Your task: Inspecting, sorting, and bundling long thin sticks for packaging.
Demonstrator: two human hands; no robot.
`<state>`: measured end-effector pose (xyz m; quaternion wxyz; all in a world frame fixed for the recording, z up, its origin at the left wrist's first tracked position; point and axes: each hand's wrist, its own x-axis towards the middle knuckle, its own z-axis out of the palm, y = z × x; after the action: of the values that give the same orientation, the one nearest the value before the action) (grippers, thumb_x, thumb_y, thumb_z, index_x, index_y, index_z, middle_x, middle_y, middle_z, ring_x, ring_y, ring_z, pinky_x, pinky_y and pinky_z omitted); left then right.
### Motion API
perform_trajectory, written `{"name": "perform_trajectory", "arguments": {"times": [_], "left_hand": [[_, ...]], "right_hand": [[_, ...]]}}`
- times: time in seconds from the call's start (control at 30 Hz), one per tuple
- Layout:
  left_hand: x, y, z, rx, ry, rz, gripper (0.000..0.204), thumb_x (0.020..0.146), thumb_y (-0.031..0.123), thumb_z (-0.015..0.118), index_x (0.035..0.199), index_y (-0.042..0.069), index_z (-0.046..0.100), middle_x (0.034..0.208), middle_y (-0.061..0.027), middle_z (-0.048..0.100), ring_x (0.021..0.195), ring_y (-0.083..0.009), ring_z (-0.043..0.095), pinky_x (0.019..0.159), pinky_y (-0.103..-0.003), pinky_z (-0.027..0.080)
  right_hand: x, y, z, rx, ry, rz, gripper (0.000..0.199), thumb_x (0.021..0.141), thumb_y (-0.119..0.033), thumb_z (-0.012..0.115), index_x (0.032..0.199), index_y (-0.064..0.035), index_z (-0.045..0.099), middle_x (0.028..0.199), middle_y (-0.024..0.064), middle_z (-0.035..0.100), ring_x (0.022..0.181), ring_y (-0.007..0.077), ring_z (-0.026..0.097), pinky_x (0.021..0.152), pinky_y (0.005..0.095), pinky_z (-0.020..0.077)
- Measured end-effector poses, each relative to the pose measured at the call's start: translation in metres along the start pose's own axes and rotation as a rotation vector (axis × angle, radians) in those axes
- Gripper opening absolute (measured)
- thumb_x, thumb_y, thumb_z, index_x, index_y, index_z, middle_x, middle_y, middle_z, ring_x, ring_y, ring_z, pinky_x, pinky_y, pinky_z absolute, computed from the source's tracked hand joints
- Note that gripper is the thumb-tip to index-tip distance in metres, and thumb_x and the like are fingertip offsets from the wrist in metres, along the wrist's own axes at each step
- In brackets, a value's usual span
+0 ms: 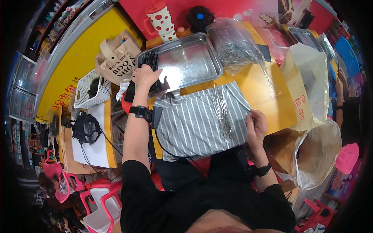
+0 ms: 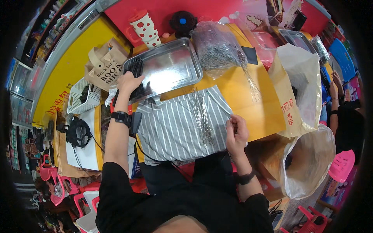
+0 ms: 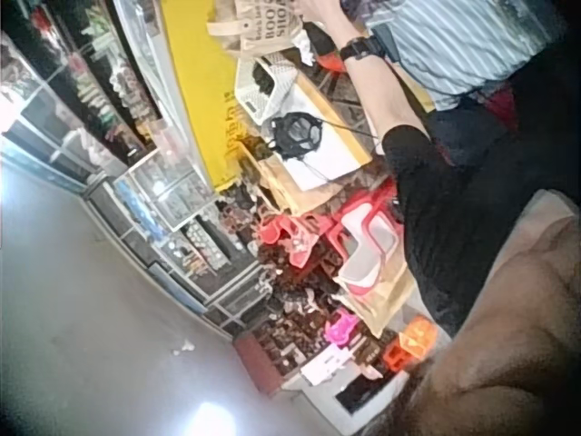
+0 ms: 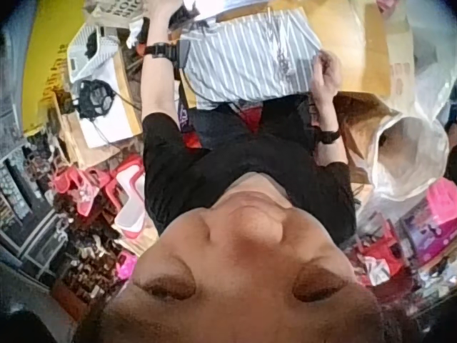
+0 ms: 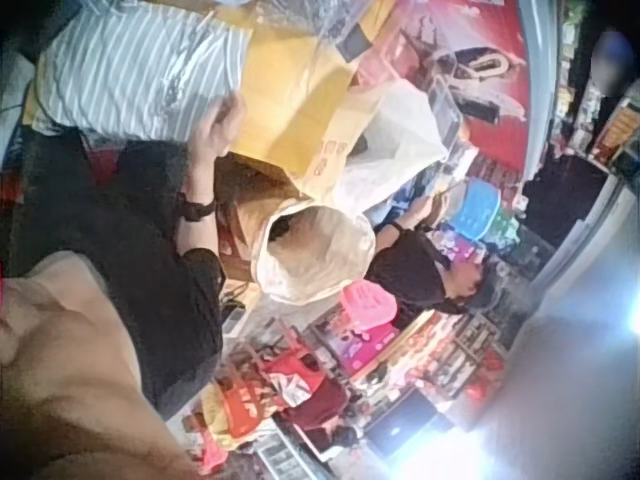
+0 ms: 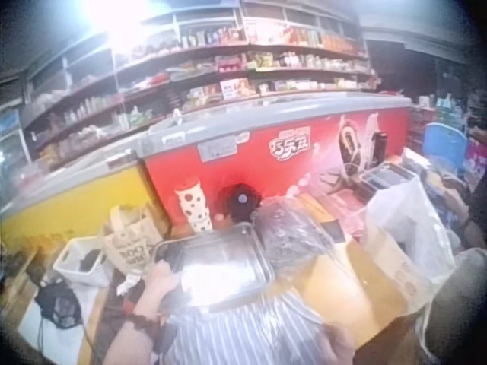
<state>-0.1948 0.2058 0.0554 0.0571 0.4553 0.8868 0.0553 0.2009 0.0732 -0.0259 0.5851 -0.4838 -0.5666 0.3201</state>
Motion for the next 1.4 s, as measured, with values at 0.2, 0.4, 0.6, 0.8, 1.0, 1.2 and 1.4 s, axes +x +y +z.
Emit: {"name": "perform_trajectory", "arguments": {"times": [0.2,0.4,0.6,0.8,1.0,1.2,1.4], "left_hand": [[0.012,0.009,0.000,0.071,-0.109,-0.072,0.074,0.064,0.045,0.079,0.121,0.003,0.060,0.131,-0.0263,0.048,0.124,-0.0412,0.045,0.099,-0.050,0.040],[0.028,0.023,0.006,-0.024,-0.178,-0.108,0.057,0.069,0.019,0.069,0.123,0.002,0.056,0.125,-0.0179,0.058,0.118,-0.0324,0.055,0.097,-0.044,0.045],[0.027,0.033,0.018,0.012,-0.083,-0.088,0.052,0.070,0.015,0.065,0.118,-0.002,0.058,0.123,-0.0204,0.059,0.115,-0.0331,0.057,0.095,-0.041,0.047],[0.013,0.046,0.010,-0.003,-0.036,-0.082,0.037,0.070,0.014,0.066,0.104,0.000,0.067,0.118,-0.0213,0.061,0.112,-0.0320,0.059,0.092,-0.041,0.049],[0.018,0.044,0.024,0.113,0.086,0.055,0.032,0.071,0.013,0.064,0.100,0.001,0.068,0.111,-0.0229,0.064,0.106,-0.0356,0.061,0.089,-0.041,0.050],[0.028,0.038,0.020,0.090,0.038,0.100,0.033,0.071,0.013,0.063,0.100,-0.001,0.067,0.110,-0.0240,0.063,0.107,-0.0362,0.061,0.089,-0.041,0.050],[0.044,-0.009,-0.029,-0.708,-0.179,0.054,0.016,0.050,0.001,0.065,0.064,-0.005,0.059,0.063,-0.0120,0.058,0.049,-0.0232,0.056,0.044,-0.035,0.043]], "right_hand": [[-0.001,-0.005,-0.003,-0.099,-0.027,-0.036,0.020,0.085,0.006,0.058,0.104,0.0011,0.056,0.077,0.0030,0.055,0.062,0.0074,0.048,0.056,0.0209,0.0401],[0.001,-0.014,-0.003,-0.124,-0.058,-0.032,0.017,0.086,0.004,0.057,0.103,0.0006,0.056,0.076,0.0025,0.053,0.065,0.0086,0.050,0.060,0.0221,0.0412],[0.002,-0.012,-0.004,-0.144,-0.057,-0.076,0.020,0.084,0.005,0.058,0.104,0.0007,0.056,0.077,0.0044,0.055,0.065,0.0100,0.051,0.060,0.0226,0.0414],[0.005,-0.012,-0.005,-0.140,-0.049,-0.121,0.022,0.081,0.008,0.059,0.101,0.0015,0.057,0.075,0.0078,0.056,0.059,0.0132,0.052,0.054,0.0247,0.0413],[0.004,-0.013,-0.005,-0.162,-0.061,-0.126,0.021,0.080,0.008,0.059,0.101,0.0017,0.057,0.074,0.0085,0.056,0.059,0.0147,0.052,0.054,0.0249,0.0412],[0.005,-0.011,-0.003,-0.170,-0.038,-0.150,0.021,0.080,0.008,0.059,0.100,0.0012,0.058,0.075,0.0095,0.055,0.059,0.0158,0.053,0.054,0.0253,0.0416],[0.001,-0.011,-0.001,-0.109,-0.086,-0.065,0.020,0.084,0.005,0.058,0.103,0.0006,0.056,0.078,0.0047,0.056,0.062,0.0095,0.051,0.056,0.0239,0.0419]]}}
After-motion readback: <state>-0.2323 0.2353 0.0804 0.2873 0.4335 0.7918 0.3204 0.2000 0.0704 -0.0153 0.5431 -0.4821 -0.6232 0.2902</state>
